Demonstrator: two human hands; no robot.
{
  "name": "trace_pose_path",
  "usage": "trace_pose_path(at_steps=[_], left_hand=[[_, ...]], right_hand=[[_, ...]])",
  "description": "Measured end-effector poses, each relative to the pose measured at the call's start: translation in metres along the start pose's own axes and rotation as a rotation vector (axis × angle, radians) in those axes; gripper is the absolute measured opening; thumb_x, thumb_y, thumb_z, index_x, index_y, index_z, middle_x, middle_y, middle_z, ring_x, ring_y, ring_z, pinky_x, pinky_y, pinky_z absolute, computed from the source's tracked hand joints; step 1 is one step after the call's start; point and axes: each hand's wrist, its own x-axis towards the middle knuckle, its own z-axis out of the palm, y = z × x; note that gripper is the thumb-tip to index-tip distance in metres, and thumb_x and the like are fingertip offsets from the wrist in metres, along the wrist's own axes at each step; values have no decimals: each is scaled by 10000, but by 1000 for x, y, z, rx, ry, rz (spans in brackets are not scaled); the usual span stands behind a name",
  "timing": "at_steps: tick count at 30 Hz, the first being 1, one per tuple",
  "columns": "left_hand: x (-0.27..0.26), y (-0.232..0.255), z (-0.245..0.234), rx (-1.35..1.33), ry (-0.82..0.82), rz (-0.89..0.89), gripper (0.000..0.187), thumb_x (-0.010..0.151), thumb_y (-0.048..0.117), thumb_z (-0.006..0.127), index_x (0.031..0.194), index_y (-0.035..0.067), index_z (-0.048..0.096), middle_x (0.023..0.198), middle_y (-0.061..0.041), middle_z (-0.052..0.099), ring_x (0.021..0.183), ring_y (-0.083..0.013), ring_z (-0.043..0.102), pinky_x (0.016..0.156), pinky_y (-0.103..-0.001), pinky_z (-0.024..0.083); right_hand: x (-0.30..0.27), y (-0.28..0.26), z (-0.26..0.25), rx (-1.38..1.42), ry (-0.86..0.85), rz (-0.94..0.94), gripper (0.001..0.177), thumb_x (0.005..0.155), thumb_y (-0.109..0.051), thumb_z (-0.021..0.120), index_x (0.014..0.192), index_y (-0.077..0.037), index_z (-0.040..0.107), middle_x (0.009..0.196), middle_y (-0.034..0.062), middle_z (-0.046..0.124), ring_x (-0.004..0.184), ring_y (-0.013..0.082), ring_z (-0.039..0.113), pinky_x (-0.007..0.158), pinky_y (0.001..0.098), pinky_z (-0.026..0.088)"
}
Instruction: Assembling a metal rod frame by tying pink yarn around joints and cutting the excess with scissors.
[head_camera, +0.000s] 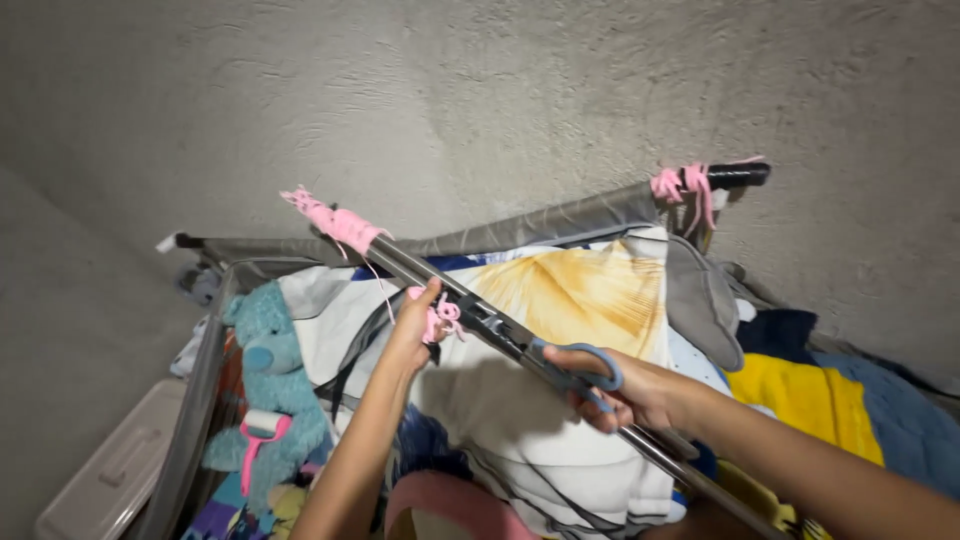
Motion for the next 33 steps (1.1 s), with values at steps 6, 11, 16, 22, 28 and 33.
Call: trace_pose_path(at_steps=[6,11,16,22,28,33], left_hand=[[-6,1,-3,25,-38,63,222,1005,318,632,969,119,542,692,-36,607,410,-89,499,326,-234,357],[1,-6,12,-3,-34,94,175,1001,275,633,1023,108,586,808,-8,648,572,-88,610,429,-246,459],[0,-1,17,-55,-119,138,197,1007,264,626,1083,84,599,865,0,665,658,-86,646,509,-255,523],[-16,16,35,-39,-221,205,254,1028,288,621,1149,66,618,896,15,671,662,-46,622,507,-217,480],[-11,22,33,25,-221,190,265,1012,352,628,1110,107,613,818,26,647,541,-40,563,372,-206,373],[-21,38,31,160,-250,136,289,1027,367,630,1079,91,565,803,-14,625,559,-68,565,412,-218,413]], right_hand=[[-1,-12,-16,-1745,757,-459,353,711,-485,812,803,-145,792,657,87,644,534,251,658,577,427,538],[-18,-4,-16,-1335,607,-294,512,735,-579,831,757,-68,796,575,110,659,490,210,652,568,409,553],[-17,42,-20,-1,259,-75,377,836,-340,831,772,-19,645,566,25,570,405,109,450,402,322,294],[-24,76,13,662,-238,-13,526,867,-572,627,695,-82,542,464,-42,390,327,88,257,388,275,273],[-23,78,19,489,-41,-115,548,890,-599,587,818,-56,615,541,-14,454,417,88,383,401,243,276],[-35,50,-8,-605,208,-378,635,872,-714,620,992,-99,722,696,-44,586,605,56,564,532,255,472]])
